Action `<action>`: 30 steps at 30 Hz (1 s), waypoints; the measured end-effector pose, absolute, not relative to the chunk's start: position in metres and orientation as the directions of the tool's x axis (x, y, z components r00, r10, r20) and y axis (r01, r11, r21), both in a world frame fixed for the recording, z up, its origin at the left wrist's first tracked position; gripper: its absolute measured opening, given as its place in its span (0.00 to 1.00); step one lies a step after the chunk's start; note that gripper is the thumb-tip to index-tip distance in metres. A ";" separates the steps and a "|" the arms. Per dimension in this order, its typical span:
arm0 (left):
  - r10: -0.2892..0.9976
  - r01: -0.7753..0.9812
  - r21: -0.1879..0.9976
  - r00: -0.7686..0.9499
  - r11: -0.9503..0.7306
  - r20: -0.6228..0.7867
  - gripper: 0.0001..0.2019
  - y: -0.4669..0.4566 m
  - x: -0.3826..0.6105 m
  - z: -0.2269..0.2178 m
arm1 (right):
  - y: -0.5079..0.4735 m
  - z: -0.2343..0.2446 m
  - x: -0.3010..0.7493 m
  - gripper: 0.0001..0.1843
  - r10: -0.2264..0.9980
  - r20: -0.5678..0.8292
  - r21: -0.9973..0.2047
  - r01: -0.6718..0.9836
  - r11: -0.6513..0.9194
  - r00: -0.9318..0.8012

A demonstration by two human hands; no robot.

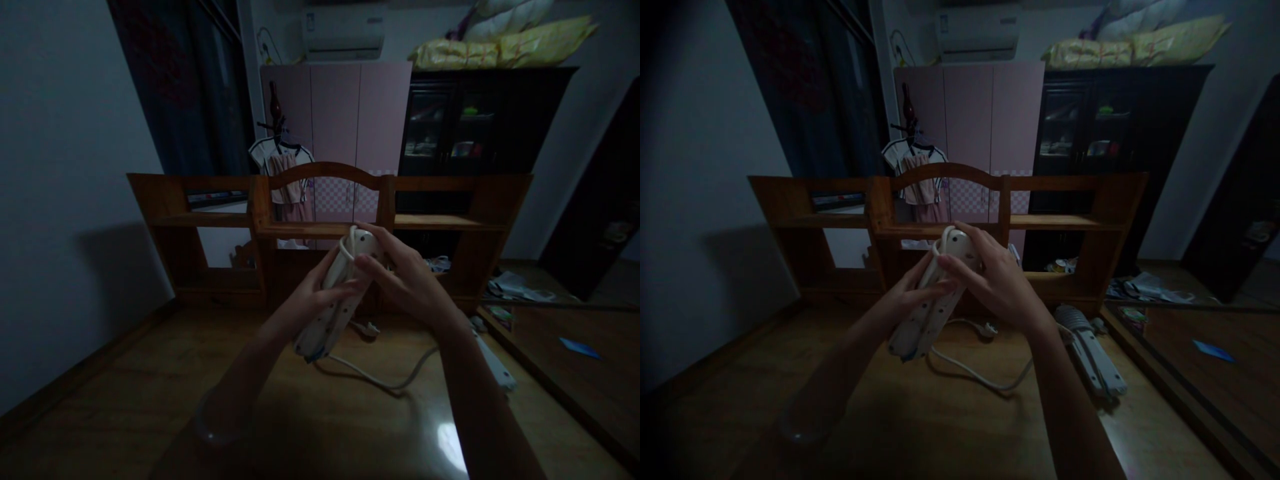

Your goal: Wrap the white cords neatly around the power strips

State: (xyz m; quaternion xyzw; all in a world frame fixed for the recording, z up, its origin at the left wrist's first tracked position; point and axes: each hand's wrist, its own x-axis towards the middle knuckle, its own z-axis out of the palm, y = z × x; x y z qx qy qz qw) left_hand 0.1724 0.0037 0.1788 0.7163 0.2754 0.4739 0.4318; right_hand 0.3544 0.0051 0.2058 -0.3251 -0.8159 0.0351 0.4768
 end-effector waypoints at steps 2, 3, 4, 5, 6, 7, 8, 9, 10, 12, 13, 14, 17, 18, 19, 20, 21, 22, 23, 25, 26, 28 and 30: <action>0.790 -0.001 0.858 0.391 -0.513 0.472 0.33 0.002 0.174 0.179 | 0.001 0.208 0.352 0.29 0.574 0.746 -0.370 0.508 0.778 -0.337; 0.787 0.009 0.853 0.390 -0.522 0.477 0.33 0.001 0.174 0.179 | 0.001 0.209 0.351 0.30 0.585 0.739 -0.377 0.514 0.770 -0.334; 0.786 0.018 0.850 0.389 -0.527 0.480 0.32 0.001 0.174 0.179 | 0.001 0.209 0.351 0.30 0.596 0.731 -0.386 0.518 0.763 -0.332; 0.785 0.026 0.846 0.388 -0.533 0.483 0.32 0.001 0.175 0.180 | 0.001 0.209 0.351 0.30 0.605 0.723 -0.395 0.519 0.758 -0.333; 0.783 0.032 0.842 0.388 -0.539 0.487 0.31 0.000 0.175 0.180 | 0.003 0.208 0.352 0.30 0.613 0.714 -0.402 0.518 0.755 -0.338; 0.780 0.036 0.838 0.389 -0.544 0.490 0.31 0.000 0.176 0.180 | 0.005 0.208 0.353 0.31 0.618 0.706 -0.410 0.513 0.754 -0.345; 0.779 0.039 0.836 0.389 -0.548 0.492 0.30 0.001 0.176 0.180 | 0.006 0.207 0.354 0.31 0.623 0.698 -0.417 0.505 0.755 -0.354; 0.778 0.043 0.834 0.388 -0.550 0.493 0.29 0.001 0.177 0.181 | 0.008 0.207 0.355 0.31 0.627 0.690 -0.427 0.495 0.757 -0.362; 0.777 0.049 0.831 0.386 -0.555 0.496 0.29 0.001 0.177 0.181 | 0.009 0.206 0.356 0.31 0.630 0.683 -0.439 0.482 0.759 -0.370; 0.773 0.065 0.821 0.386 -0.567 0.504 0.28 0.001 0.177 0.181 | 0.011 0.206 0.357 0.30 0.636 0.673 -0.466 0.450 0.762 -0.379; 0.770 0.075 0.817 0.392 -0.572 0.503 0.28 0.000 0.177 0.181 | 0.011 0.206 0.357 0.30 0.638 0.670 -0.478 0.436 0.762 -0.380; 0.767 0.085 0.814 0.401 -0.575 0.500 0.29 0.000 0.177 0.181 | 0.011 0.206 0.358 0.29 0.639 0.668 -0.488 0.424 0.763 -0.382; 0.765 0.125 0.805 0.424 -0.579 0.485 0.33 -0.002 0.177 0.181 | 0.011 0.206 0.360 0.26 0.647 0.647 -0.517 0.393 0.761 -0.403; 0.766 0.137 0.804 0.429 -0.579 0.479 0.34 -0.003 0.177 0.181 | 0.012 0.206 0.361 0.26 0.650 0.636 -0.528 0.380 0.759 -0.415; 0.768 0.150 0.801 0.431 -0.579 0.474 0.34 -0.004 0.177 0.181 | 0.012 0.206 0.362 0.25 0.655 0.624 -0.542 0.368 0.756 -0.426; 0.770 0.162 0.800 0.431 -0.578 0.470 0.34 -0.004 0.177 0.181 | 0.013 0.206 0.363 0.24 0.661 0.613 -0.555 0.359 0.750 -0.434; 0.774 0.171 0.799 0.429 -0.577 0.466 0.34 -0.004 0.177 0.181 | 0.013 0.206 0.363 0.23 0.668 0.602 -0.568 0.354 0.743 -0.438; 0.777 0.178 0.800 0.427 -0.574 0.462 0.34 -0.004 0.177 0.181 | 0.014 0.205 0.364 0.23 0.676 0.591 -0.578 0.355 0.735 -0.440; 0.779 0.181 0.801 0.428 -0.570 0.458 0.34 -0.003 0.178 0.180 | 0.014 0.204 0.364 0.22 0.685 0.582 -0.584 0.361 0.727 -0.439; 0.772 0.165 0.802 0.434 -0.574 0.463 0.32 -0.002 0.179 0.179 | 0.016 0.203 0.363 0.22 0.698 0.574 -0.583 0.385 0.716 -0.429; 0.766 0.148 0.802 0.438 -0.578 0.471 0.31 0.000 0.180 0.179 | 0.018 0.202 0.362 0.22 0.701 0.576 -0.577 0.398 0.713 -0.420; 0.759 0.104 0.809 0.432 -0.578 0.487 0.29 0.002 0.182 0.177 | 0.021 0.201 0.359 0.22 0.705 0.590 -0.565 0.422 0.709 -0.393; 0.779 0.059 0.838 0.408 -0.543 0.476 0.28 0.004 0.183 0.176 | 0.025 0.199 0.357 0.23 0.704 0.617 -0.559 0.434 0.706 -0.351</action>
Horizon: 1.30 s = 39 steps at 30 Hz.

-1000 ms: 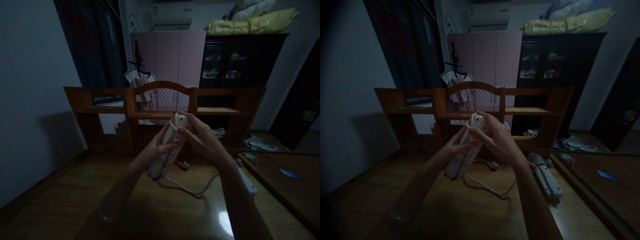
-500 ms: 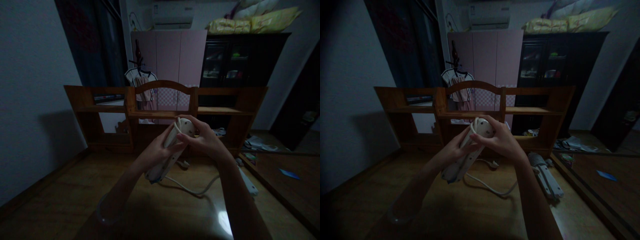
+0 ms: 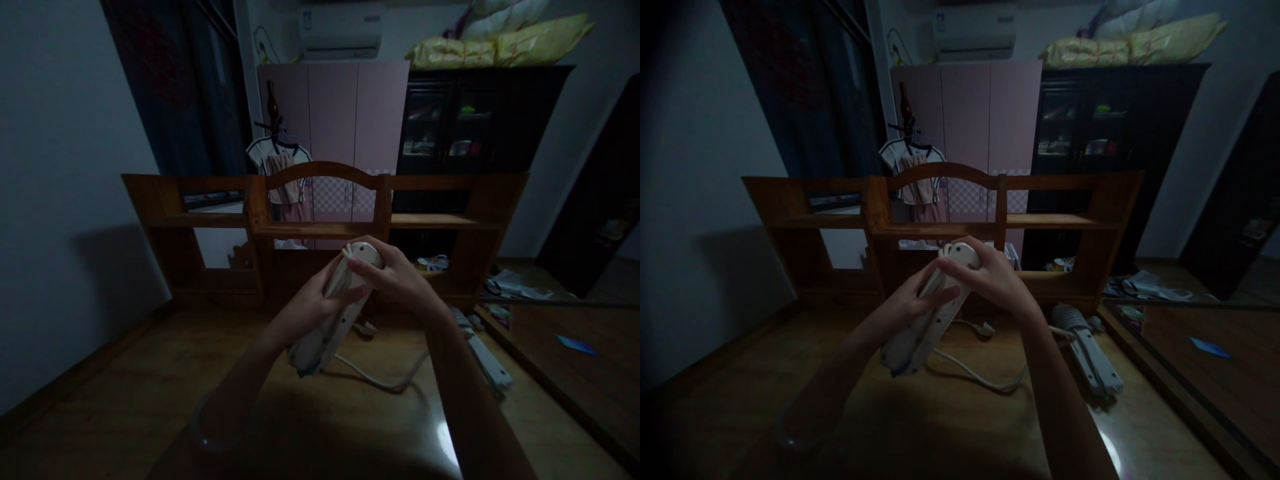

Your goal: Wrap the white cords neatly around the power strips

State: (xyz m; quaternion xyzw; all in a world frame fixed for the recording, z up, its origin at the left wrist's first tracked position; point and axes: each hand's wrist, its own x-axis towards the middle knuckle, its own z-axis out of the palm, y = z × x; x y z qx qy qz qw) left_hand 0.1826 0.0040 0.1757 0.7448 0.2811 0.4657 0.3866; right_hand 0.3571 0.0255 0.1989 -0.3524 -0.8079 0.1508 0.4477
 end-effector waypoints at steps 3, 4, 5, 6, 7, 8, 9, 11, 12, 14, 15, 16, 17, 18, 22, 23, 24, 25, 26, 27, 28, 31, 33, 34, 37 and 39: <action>0.846 -0.008 0.906 0.354 -0.424 0.399 0.30 0.006 0.182 0.176 | 0.033 0.195 0.355 0.24 0.702 0.650 -0.548 0.460 0.698 -0.291; 0.872 -0.031 0.926 0.329 -0.375 0.364 0.32 0.006 0.180 0.177 | 0.036 0.194 0.355 0.24 0.703 0.650 -0.538 0.480 0.693 -0.287; 0.894 -0.058 0.942 0.301 -0.331 0.333 0.32 0.007 0.178 0.178 | 0.037 0.192 0.355 0.25 0.705 0.647 -0.519 0.511 0.686 -0.289; 0.912 -0.089 0.951 0.270 -0.296 0.309 0.33 0.009 0.176 0.178 | 0.038 0.190 0.354 0.26 0.706 0.645 -0.489 0.552 0.675 -0.292; 0.926 -0.123 0.954 0.237 -0.272 0.295 0.33 0.012 0.172 0.179 | 0.038 0.188 0.353 0.26 0.705 0.645 -0.448 0.601 0.662 -0.295; 0.935 -0.154 0.953 0.206 -0.259 0.288 0.32 0.016 0.168 0.179 | 0.037 0.187 0.351 0.26 0.700 0.649 -0.395 0.654 0.645 -0.298; 0.942 -0.177 0.950 0.172 -0.257 0.287 0.32 0.021 0.164 0.178 | 0.035 0.185 0.349 0.25 0.693 0.654 -0.332 0.709 0.623 -0.303; 0.952 -0.186 0.946 0.106 -0.264 0.287 0.32 0.031 0.155 0.175 | 0.031 0.183 0.344 0.22 0.682 0.650 -0.190 0.797 0.573 -0.335; 0.956 -0.171 0.949 0.085 -0.263 0.281 0.32 0.037 0.151 0.173 | 0.029 0.182 0.340 0.21 0.678 0.640 -0.120 0.825 0.552 -0.362; 0.955 -0.111 0.952 0.054 -0.286 0.293 0.32 0.047 0.147 0.168 | 0.026 0.182 0.335 0.20 0.679 0.609 0.000 0.856 0.517 -0.410; 0.945 -0.068 0.944 0.032 -0.323 0.325 0.32 0.051 0.146 0.166 | 0.025 0.182 0.334 0.20 0.686 0.591 0.042 0.865 0.500 -0.425; 0.927 -0.015 0.927 0.010 -0.374 0.374 0.31 0.054 0.147 0.163 | 0.025 0.182 0.333 0.19 0.694 0.576 0.070 0.872 0.484 -0.431; 0.903 0.047 0.902 -0.007 -0.428 0.429 0.30 0.057 0.148 0.162 | 0.025 0.183 0.334 0.18 0.703 0.566 0.088 0.879 0.468 -0.431; 0.874 0.115 0.869 -0.021 -0.481 0.486 0.29 0.059 0.150 0.160 | 0.025 0.183 0.336 0.17 0.710 0.559 0.099 0.884 0.457 -0.429; 0.825 0.388 0.775 -0.060 -0.499 0.561 0.34 0.066 0.152 0.151 | 0.023 0.188 0.346 0.13 0.717 0.559 0.098 0.892 0.441 -0.416; 0.831 0.443 0.764 -0.070 -0.469 0.551 0.36 0.067 0.151 0.149 | 0.022 0.189 0.348 0.13 0.716 0.559 0.095 0.891 0.445 -0.417; 0.844 0.489 0.756 -0.068 -0.436 0.531 0.38 0.069 0.150 0.147 | 0.020 0.190 0.349 0.13 0.716 0.558 0.092 0.888 0.451 -0.421; 0.863 0.524 0.750 -0.053 -0.404 0.502 0.39 0.069 0.149 0.145 | 0.018 0.191 0.349 0.12 0.715 0.553 0.090 0.884 0.459 -0.428; 0.883 0.551 0.745 -0.029 -0.377 0.469 0.40 0.069 0.149 0.143 | 0.016 0.192 0.349 0.12 0.714 0.547 0.087 0.878 0.471 -0.437; 0.901 0.570 0.740 0.003 -0.357 0.433 0.41 0.069 0.148 0.141 | 0.015 0.193 0.349 0.12 0.711 0.546 0.083 0.873 0.480 -0.443; 0.916 0.582 0.735 0.045 -0.348 0.398 0.41 0.068 0.148 0.141 | 0.014 0.194 0.350 0.12 0.707 0.547 0.078 0.869 0.489 -0.448; 0.925 0.582 0.719 0.219 -0.380 0.312 0.43 0.062 0.147 0.141 | 0.014 0.197 0.357 0.10 0.687 0.560 0.036 0.841 0.539 -0.464; 0.905 0.557 0.717 0.317 -0.420 0.284 0.43 0.058 0.146 0.143 | 0.015 0.199 0.364 0.09 0.677 0.561 -0.024 0.809 0.588 -0.476; 0.895 0.546 0.715 0.345 -0.437 0.283 0.43 0.055 0.146 0.145 | 0.016 0.199 0.367 0.09 0.675 0.559 -0.059 0.789 0.612 -0.482; 0.867 0.552 0.674 0.388 -0.491 0.313 0.43 0.048 0.146 0.147 | 0.017 0.200 0.371 0.09 0.666 0.572 -0.153 0.735 0.660 -0.479; 0.845 0.602 0.594 0.412 -0.534 0.342 0.42 0.043 0.148 0.148 | 0.016 0.200 0.370 0.09 0.658 0.584 -0.203 0.700 0.685 -0.475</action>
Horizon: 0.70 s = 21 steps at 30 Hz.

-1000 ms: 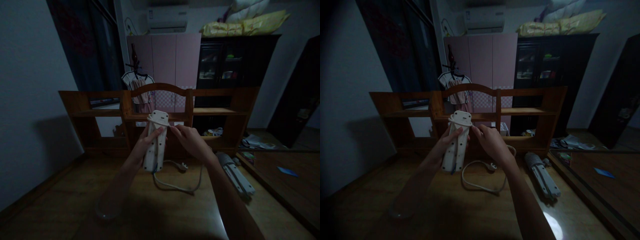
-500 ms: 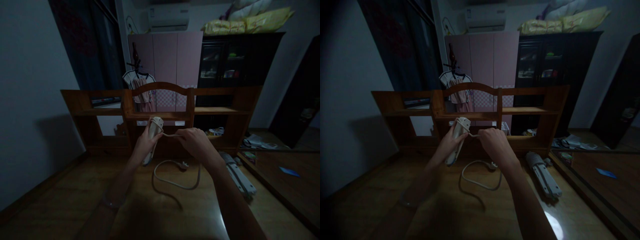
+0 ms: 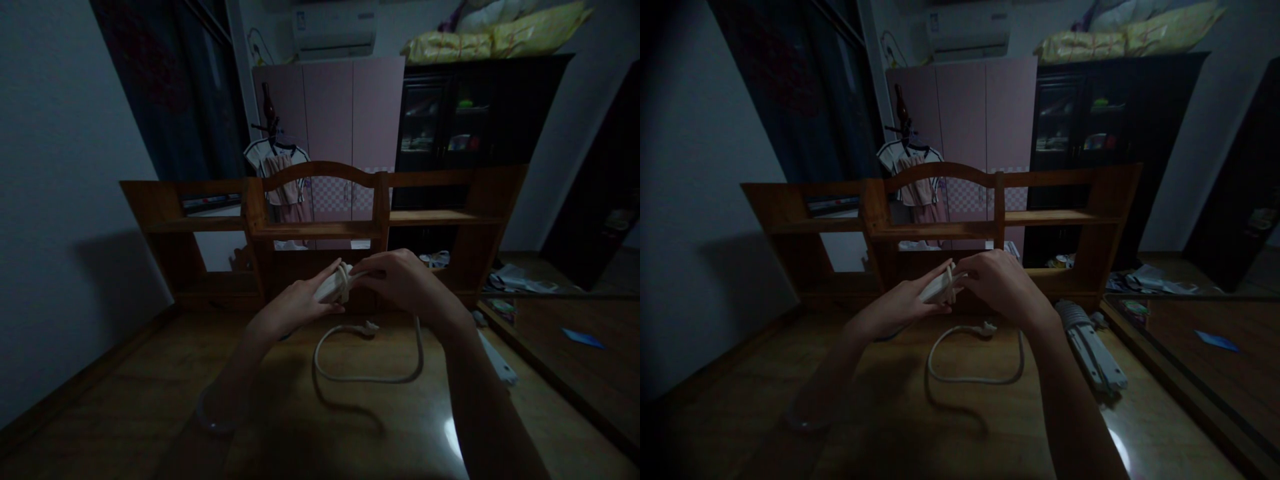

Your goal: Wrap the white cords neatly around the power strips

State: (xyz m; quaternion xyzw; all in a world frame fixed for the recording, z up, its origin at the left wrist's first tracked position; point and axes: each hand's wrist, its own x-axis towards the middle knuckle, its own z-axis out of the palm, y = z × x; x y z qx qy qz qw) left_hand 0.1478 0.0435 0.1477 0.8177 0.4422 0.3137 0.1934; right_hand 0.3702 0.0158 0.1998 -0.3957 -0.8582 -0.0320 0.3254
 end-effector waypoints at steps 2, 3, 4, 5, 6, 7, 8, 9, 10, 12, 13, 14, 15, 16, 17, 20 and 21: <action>0.813 0.671 0.461 0.446 -0.580 0.373 0.41 0.040 0.150 0.148 | 0.015 0.199 0.369 0.09 0.660 0.578 -0.253 0.663 0.704 -0.480; 0.797 0.705 0.381 0.470 -0.598 0.381 0.40 0.038 0.152 0.148 | 0.015 0.198 0.369 0.09 0.665 0.567 -0.281 0.644 0.711 -0.487; 0.781 0.734 0.298 0.495 -0.610 0.380 0.40 0.037 0.153 0.149 | 0.015 0.198 0.370 0.09 0.670 0.555 -0.308 0.627 0.716 -0.492; 0.770 0.757 0.220 0.519 -0.615 0.371 0.40 0.035 0.154 0.150 | 0.016 0.198 0.372 0.09 0.677 0.543 -0.336 0.610 0.718 -0.497; 0.764 0.775 0.150 0.537 -0.614 0.358 0.40 0.033 0.156 0.152 | 0.018 0.197 0.374 0.09 0.682 0.532 -0.366 0.590 0.719 -0.501; 0.761 0.788 0.090 0.550 -0.610 0.343 0.40 0.031 0.157 0.154 | 0.020 0.197 0.377 0.10 0.687 0.521 -0.398 0.567 0.721 -0.507; 0.759 0.795 0.041 0.560 -0.605 0.333 0.40 0.028 0.158 0.156 | 0.022 0.197 0.381 0.10 0.689 0.510 -0.432 0.540 0.722 -0.514; 0.755 0.798 0.003 0.568 -0.602 0.328 0.40 0.025 0.159 0.158 | 0.023 0.198 0.384 0.11 0.690 0.498 -0.468 0.508 0.723 -0.525; 0.750 0.799 -0.025 0.575 -0.601 0.328 0.40 0.021 0.160 0.161 | 0.025 0.199 0.387 0.13 0.689 0.485 -0.505 0.470 0.724 -0.539; 0.736 0.791 -0.057 0.590 -0.609 0.333 0.40 0.014 0.162 0.164 | 0.028 0.200 0.394 0.14 0.673 0.463 -0.582 0.375 0.722 -0.577; 0.726 0.784 -0.067 0.600 -0.617 0.337 0.39 0.010 0.163 0.165 | 0.029 0.201 0.397 0.15 0.662 0.456 -0.617 0.325 0.717 -0.595; 0.714 0.775 -0.077 0.612 -0.627 0.341 0.38 0.007 0.164 0.166 | 0.030 0.202 0.400 0.15 0.654 0.457 -0.650 0.276 0.708 -0.603; 0.699 0.763 -0.085 0.627 -0.641 0.344 0.37 0.003 0.166 0.167 | 0.032 0.202 0.402 0.14 0.652 0.461 -0.680 0.233 0.696 -0.602; 0.684 0.748 -0.092 0.643 -0.657 0.345 0.35 0.000 0.167 0.167 | 0.034 0.201 0.405 0.13 0.654 0.467 -0.703 0.199 0.683 -0.595; 0.666 0.732 -0.097 0.661 -0.675 0.346 0.32 -0.003 0.169 0.168 | 0.036 0.201 0.406 0.12 0.659 0.470 -0.720 0.176 0.671 -0.587; 0.617 0.683 -0.099 0.704 -0.723 0.351 0.24 -0.009 0.173 0.170 | 0.045 0.194 0.408 0.11 0.652 0.476 -0.762 0.092 0.641 -0.590; 0.601 0.669 -0.099 0.714 -0.736 0.359 0.23 -0.011 0.174 0.170 | 0.048 0.192 0.407 0.10 0.634 0.489 -0.774 0.037 0.632 -0.599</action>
